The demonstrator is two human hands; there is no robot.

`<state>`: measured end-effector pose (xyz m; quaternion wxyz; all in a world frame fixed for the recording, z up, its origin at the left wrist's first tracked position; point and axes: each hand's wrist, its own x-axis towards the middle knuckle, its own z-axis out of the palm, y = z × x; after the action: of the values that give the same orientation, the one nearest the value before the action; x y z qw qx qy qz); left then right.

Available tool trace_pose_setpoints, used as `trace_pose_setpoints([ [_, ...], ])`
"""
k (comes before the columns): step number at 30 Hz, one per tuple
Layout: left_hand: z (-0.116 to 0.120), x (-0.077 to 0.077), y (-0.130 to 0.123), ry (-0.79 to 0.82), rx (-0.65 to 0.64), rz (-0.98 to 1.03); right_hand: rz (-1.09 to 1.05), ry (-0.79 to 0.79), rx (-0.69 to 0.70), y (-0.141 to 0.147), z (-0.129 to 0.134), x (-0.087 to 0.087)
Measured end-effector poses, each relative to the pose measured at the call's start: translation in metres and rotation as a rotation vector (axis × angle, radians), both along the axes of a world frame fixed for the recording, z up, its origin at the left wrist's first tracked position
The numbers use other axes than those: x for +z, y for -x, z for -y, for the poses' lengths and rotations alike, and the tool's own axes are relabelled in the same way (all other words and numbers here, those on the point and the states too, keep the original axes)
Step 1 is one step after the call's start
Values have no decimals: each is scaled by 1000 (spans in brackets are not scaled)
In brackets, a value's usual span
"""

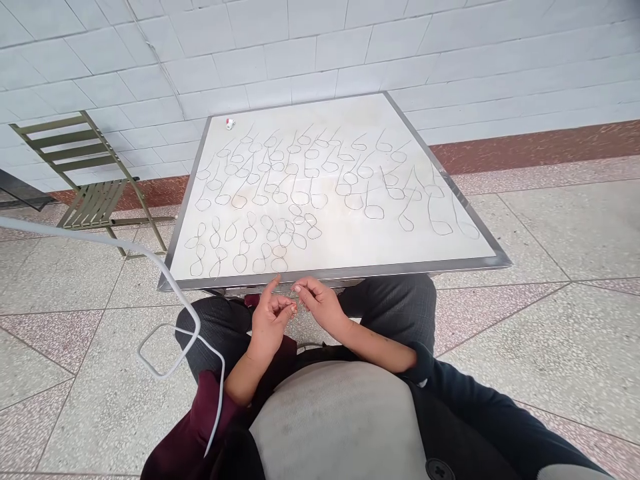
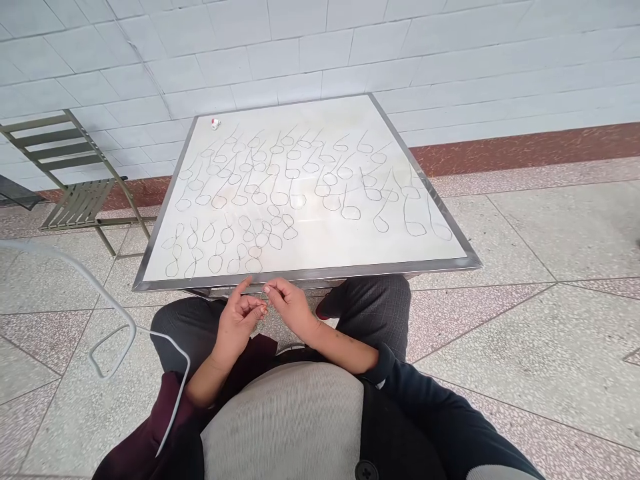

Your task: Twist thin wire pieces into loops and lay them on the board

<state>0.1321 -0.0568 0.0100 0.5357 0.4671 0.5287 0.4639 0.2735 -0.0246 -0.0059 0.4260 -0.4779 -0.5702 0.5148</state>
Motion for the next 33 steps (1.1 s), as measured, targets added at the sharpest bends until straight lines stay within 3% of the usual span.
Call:
trace_pose_setpoints([
  [17, 1, 8, -1, 52, 11, 104, -115, 74, -23, -1, -2, 7],
  [33, 1, 2, 2, 117, 37, 170, -233, 129, 13, -1, -4, 0],
])
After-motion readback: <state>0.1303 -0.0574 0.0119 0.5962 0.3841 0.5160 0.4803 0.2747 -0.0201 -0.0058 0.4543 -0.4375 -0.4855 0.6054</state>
